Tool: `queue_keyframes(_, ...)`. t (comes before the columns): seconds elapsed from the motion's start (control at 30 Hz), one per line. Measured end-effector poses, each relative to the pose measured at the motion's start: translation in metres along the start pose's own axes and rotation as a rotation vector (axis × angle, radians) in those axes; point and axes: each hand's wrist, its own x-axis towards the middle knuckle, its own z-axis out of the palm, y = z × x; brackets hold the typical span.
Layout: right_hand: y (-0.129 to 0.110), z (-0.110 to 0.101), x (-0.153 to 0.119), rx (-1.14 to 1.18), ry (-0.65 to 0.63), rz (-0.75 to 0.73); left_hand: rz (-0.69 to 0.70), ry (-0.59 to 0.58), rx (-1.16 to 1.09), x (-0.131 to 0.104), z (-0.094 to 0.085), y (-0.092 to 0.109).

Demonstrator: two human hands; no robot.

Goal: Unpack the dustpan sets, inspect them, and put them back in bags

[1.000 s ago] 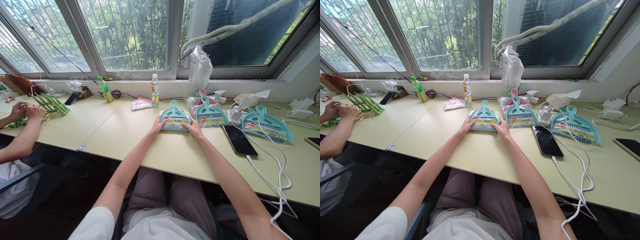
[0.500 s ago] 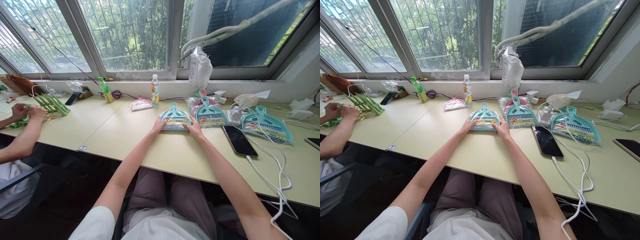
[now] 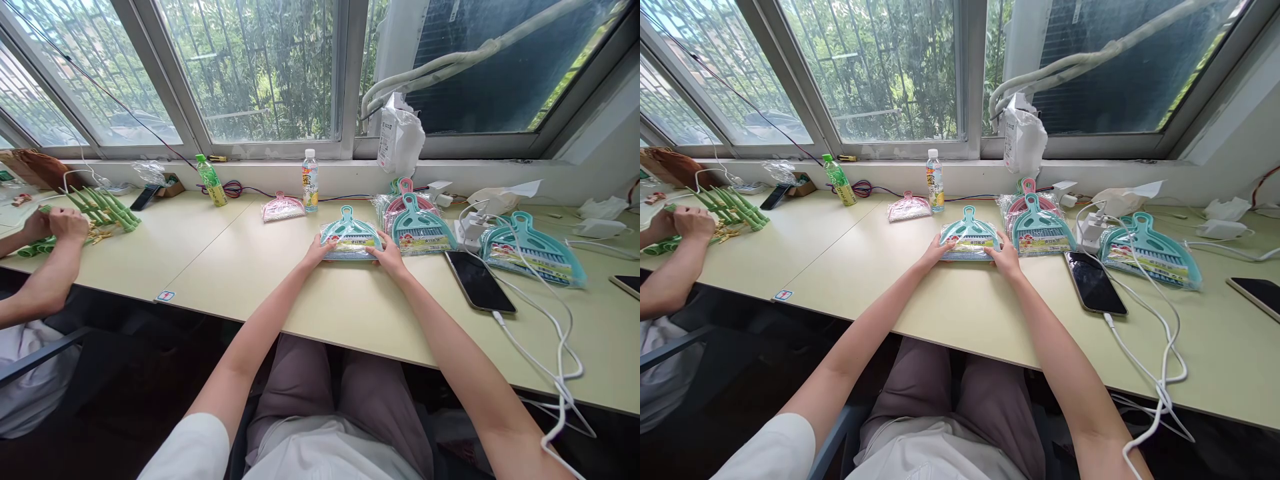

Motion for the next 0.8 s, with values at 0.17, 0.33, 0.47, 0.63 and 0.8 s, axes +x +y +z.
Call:
queue_keyframes(0.17, -0.0024, -0.0005, -0.0011, -0.016, -0.013, 0.004, 0.031, 0.005, 0.044, 0.0036, -0.0014, -0.0048)
queue_keyframes(0.33, -0.0038, -0.0008, -0.0020, -0.045, -0.015, 0.003, 0.015, 0.008, 0.071, 0.0029, -0.0019, -0.0038)
queue_keyframes(0.47, -0.0033, -0.0015, -0.0019, -0.070, -0.028, -0.004, -0.015, 0.021, 0.078, 0.0018, -0.0026, -0.0018)
queue_keyframes(0.63, -0.0042, -0.0021, -0.0019, -0.100, -0.035, -0.007, -0.046, 0.016, 0.069, 0.0019, -0.0021, -0.0017)
queue_keyframes(0.8, -0.0091, -0.0012, -0.0063, -0.115, 0.034, 0.015, -0.103, 0.071, 0.016, 0.0009, 0.0036, -0.0029)
